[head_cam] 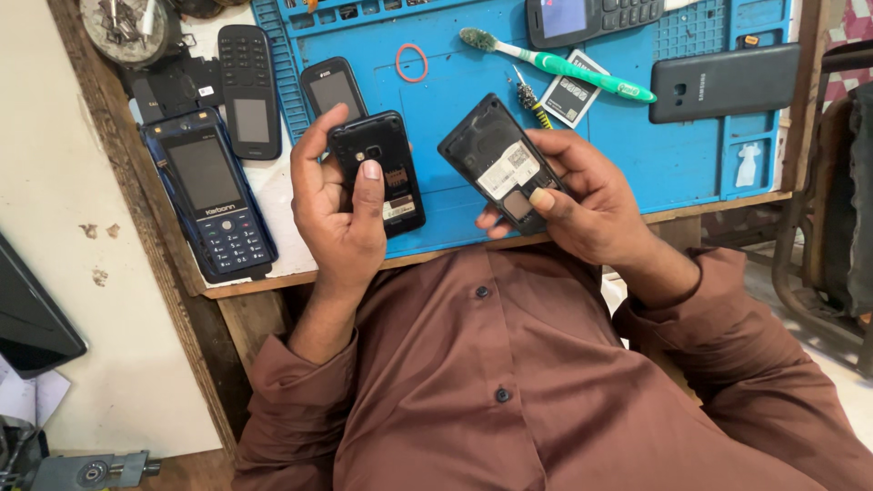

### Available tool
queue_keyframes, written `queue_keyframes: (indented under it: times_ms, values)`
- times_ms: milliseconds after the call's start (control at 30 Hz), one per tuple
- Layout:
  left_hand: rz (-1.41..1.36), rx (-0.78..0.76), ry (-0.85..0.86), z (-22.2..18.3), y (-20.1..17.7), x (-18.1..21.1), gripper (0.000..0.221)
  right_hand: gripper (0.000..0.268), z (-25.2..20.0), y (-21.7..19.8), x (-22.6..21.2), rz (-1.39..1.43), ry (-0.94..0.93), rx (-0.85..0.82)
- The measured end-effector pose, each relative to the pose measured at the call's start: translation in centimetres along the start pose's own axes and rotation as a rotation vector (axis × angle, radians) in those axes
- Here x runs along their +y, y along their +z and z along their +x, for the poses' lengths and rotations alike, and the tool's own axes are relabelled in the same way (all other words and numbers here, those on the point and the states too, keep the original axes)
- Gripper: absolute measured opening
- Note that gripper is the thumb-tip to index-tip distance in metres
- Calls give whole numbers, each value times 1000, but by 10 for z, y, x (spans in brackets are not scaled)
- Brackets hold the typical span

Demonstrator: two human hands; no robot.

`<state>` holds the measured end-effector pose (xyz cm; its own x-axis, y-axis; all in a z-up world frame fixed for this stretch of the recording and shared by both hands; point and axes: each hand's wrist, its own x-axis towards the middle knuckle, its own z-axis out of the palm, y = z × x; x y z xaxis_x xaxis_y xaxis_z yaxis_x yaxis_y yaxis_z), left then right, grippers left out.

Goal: The person cleans a black feature phone using a toothbrush, then removes the back cover and battery. They reassemble the phone and press the keypad buttons repeatedly.

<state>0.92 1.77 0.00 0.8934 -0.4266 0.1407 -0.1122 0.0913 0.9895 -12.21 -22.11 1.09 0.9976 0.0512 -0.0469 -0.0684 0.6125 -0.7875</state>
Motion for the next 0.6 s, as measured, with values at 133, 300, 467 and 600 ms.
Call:
queue_keyframes:
  times_ms: [133,300,467,600]
  values:
    - [4,0,-9,0,0,-1,44,54,2,-2,-3,-32,12,-25]
    - [3,0,-9,0,0,-1,43,60,1,0,-5,-181,50,44]
    - [-29,7,-26,0,1,2,43,49,4,1,-9,-174,83,61]
    - [-34,11,-28,0,3,4,42,40,5,1,-10,-75,92,27]
